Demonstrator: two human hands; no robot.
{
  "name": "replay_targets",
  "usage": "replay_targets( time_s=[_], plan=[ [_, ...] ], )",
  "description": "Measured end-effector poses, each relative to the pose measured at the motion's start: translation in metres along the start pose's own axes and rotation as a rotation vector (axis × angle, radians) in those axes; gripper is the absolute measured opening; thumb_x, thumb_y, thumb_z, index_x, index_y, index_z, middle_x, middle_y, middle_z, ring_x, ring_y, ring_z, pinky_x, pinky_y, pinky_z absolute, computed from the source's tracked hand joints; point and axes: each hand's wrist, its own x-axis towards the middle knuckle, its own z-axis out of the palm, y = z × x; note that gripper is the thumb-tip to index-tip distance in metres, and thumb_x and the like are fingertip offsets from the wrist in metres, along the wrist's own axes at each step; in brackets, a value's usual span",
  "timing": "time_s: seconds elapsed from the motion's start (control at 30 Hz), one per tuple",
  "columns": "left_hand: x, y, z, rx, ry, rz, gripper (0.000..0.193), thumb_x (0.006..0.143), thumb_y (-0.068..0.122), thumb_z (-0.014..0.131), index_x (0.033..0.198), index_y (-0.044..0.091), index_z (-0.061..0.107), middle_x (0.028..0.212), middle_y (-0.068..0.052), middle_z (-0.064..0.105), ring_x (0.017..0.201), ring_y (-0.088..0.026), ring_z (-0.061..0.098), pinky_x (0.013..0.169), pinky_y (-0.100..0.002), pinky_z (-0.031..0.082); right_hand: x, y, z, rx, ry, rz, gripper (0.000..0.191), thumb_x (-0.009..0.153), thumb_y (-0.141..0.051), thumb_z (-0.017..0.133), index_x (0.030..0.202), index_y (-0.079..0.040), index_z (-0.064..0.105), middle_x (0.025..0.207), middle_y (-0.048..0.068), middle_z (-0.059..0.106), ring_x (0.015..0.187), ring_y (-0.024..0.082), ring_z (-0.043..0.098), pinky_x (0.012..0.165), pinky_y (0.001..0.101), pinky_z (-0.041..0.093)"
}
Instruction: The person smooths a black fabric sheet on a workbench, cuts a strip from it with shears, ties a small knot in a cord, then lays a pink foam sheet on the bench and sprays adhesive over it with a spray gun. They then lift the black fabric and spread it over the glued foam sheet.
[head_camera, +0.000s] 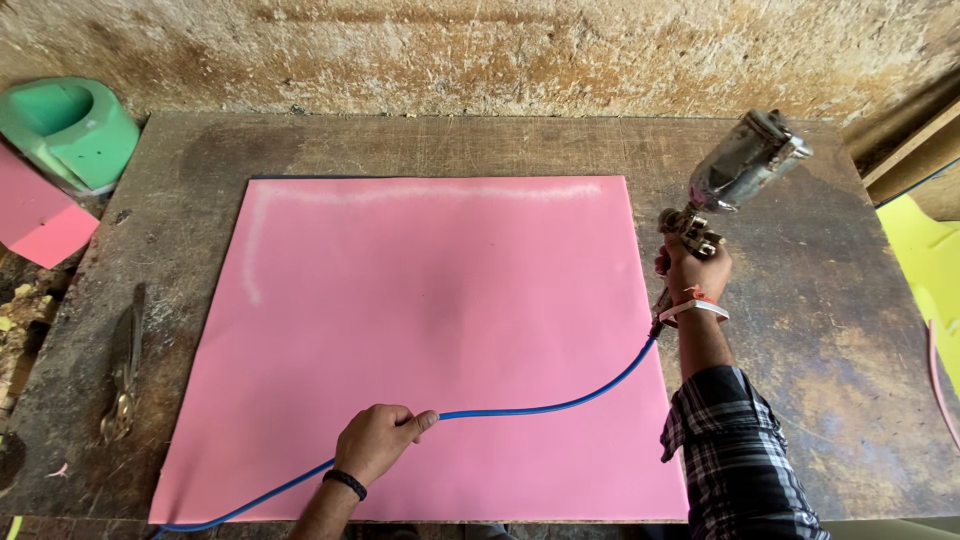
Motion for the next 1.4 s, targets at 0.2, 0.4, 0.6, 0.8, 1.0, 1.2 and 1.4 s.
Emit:
replay_targets(
  time_s=[0.2,0.4,0.6,0.8,1.0,1.2,1.4],
  plan=[
    [-0.004,0.019,0.019,0.024,0.023,0.068,0.059,0.081,0.072,0.066,0.069,0.016,0.078,0.05,0.004,0.06,0.048,-0.011,0.056,0.047,-0.032,0.04,0.006,0.001,-0.038,-0.059,0.039,-0.018,0.015,0.092,-0.007,0.074,0.098,0.004,0.067,0.077,0.009,0.07,0.059,0.015,0.066,0.052,0.0298,0.053],
    [-0.017,0.013,0.035,0.031,0.037,0.058,0.055,0.079,0.068,0.068,0.067,0.016,0.076,0.05,0.008,0.062,0.046,-0.01,0.055,0.044,-0.033,0.037,-0.037,0.031,-0.087,0.027,-0.017,0.015,0.015,0.092,-0.008,0.074,0.098,0.004,0.066,0.077,0.008,0.069,0.059,0.015,0.065,0.052,0.029,0.051],
    [-0.035,-0.007,0.058,0.157,0.045,0.15,0.052,0.081,0.068,0.07,0.067,0.019,0.076,0.046,0.005,0.052,0.043,-0.012,0.043,0.045,-0.032,0.029,-0.126,0.067,-0.151,-0.022,0.059,0.159,0.017,0.09,-0.005,0.075,0.102,0.004,0.067,0.078,0.009,0.07,0.059,0.016,0.066,0.053,0.0309,0.053],
    [-0.052,-0.033,0.077,0.1,0.028,0.308,0.054,0.08,0.064,0.074,0.063,0.014,0.075,0.041,0.002,0.047,0.039,-0.013,0.042,0.041,-0.033,0.029,-0.232,0.098,-0.219,0.025,0.091,0.186,0.012,0.093,-0.003,0.074,0.1,0.005,0.068,0.079,0.008,0.069,0.061,0.017,0.067,0.056,0.0307,0.055],
    [-0.087,-0.074,0.092,0.191,-0.112,0.372,0.054,0.08,0.068,0.072,0.065,0.016,0.077,0.044,0.002,0.049,0.042,-0.014,0.045,0.044,-0.035,0.031,-0.35,0.107,-0.268,-0.069,0.209,0.186,0.011,0.096,-0.005,0.073,0.099,0.004,0.067,0.078,0.009,0.068,0.061,0.018,0.065,0.055,0.0315,0.054],
    [-0.116,-0.125,0.086,0.152,-0.119,0.4,0.053,0.075,0.07,0.073,0.071,0.018,0.081,0.045,0.0,0.055,0.044,-0.016,0.055,0.044,-0.036,0.038,-0.43,0.085,-0.268,-0.098,0.33,0.15,0.01,0.096,-0.004,0.072,0.102,0.003,0.067,0.081,0.008,0.068,0.062,0.017,0.066,0.056,0.0307,0.055],
    [-0.126,-0.19,0.054,0.085,-0.019,0.478,0.054,0.073,0.071,0.074,0.069,0.017,0.081,0.045,0.0,0.057,0.044,-0.017,0.057,0.043,-0.037,0.04,-0.484,0.076,-0.207,-0.013,0.128,0.185,0.011,0.096,-0.005,0.071,0.102,0.004,0.067,0.082,0.009,0.069,0.064,0.017,0.066,0.057,0.0317,0.055]
  ],
)
